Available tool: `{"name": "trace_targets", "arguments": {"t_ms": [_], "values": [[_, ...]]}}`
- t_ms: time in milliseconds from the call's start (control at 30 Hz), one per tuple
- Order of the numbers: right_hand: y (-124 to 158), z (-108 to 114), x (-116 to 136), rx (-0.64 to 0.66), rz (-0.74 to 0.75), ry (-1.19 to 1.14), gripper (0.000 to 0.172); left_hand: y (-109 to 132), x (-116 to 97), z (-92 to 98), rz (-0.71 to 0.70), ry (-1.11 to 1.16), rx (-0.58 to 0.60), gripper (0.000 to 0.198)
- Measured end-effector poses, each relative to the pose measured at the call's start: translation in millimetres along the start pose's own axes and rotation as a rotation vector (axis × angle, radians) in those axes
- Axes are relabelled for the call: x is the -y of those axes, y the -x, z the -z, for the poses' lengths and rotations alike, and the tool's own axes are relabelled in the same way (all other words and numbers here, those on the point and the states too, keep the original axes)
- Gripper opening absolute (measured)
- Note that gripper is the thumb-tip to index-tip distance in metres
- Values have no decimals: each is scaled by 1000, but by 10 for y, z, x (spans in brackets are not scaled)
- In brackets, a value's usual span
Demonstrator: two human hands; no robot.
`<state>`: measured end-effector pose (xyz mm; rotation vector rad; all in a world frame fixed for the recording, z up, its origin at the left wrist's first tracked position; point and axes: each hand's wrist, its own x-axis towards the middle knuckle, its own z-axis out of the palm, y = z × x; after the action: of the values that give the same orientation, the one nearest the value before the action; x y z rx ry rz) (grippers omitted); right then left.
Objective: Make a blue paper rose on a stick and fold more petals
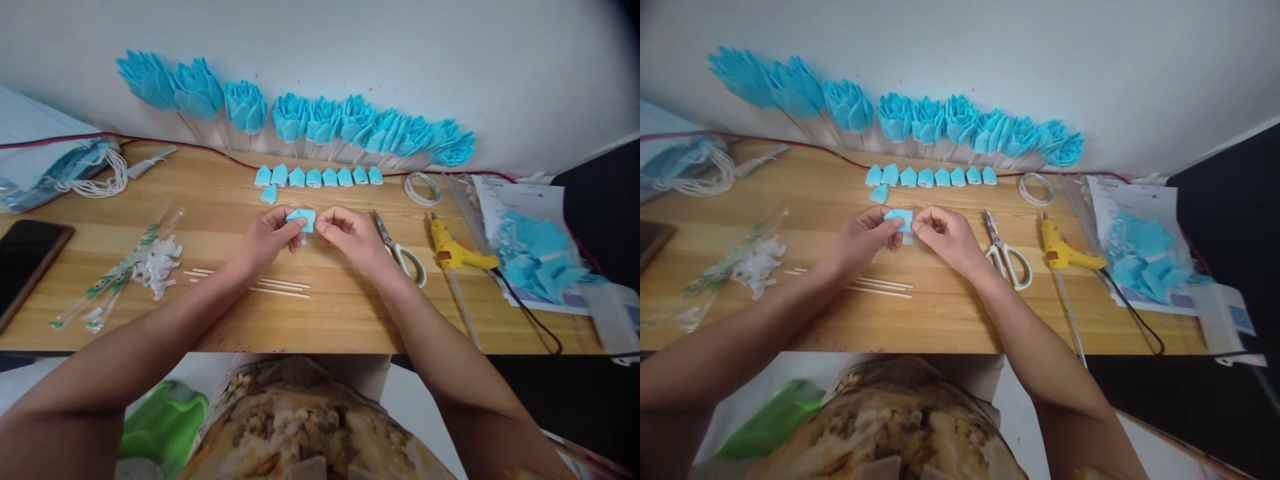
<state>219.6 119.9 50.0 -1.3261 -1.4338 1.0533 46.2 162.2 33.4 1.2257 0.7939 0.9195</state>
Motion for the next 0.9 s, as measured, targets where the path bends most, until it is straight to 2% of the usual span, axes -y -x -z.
{"name": "trace_targets", "arguments": {"t_ms": [467, 700, 900], "values": [[-11, -12, -40, 5, 17, 43, 17, 10, -11, 1, 14, -26, 8, 26], [-6, 6, -47, 50, -33, -79, 24, 5, 3, 9, -1, -21, 32, 24], [-24, -11, -88, 38, -7, -49, 20, -9, 39, 30, 21, -5, 49, 31]]}}
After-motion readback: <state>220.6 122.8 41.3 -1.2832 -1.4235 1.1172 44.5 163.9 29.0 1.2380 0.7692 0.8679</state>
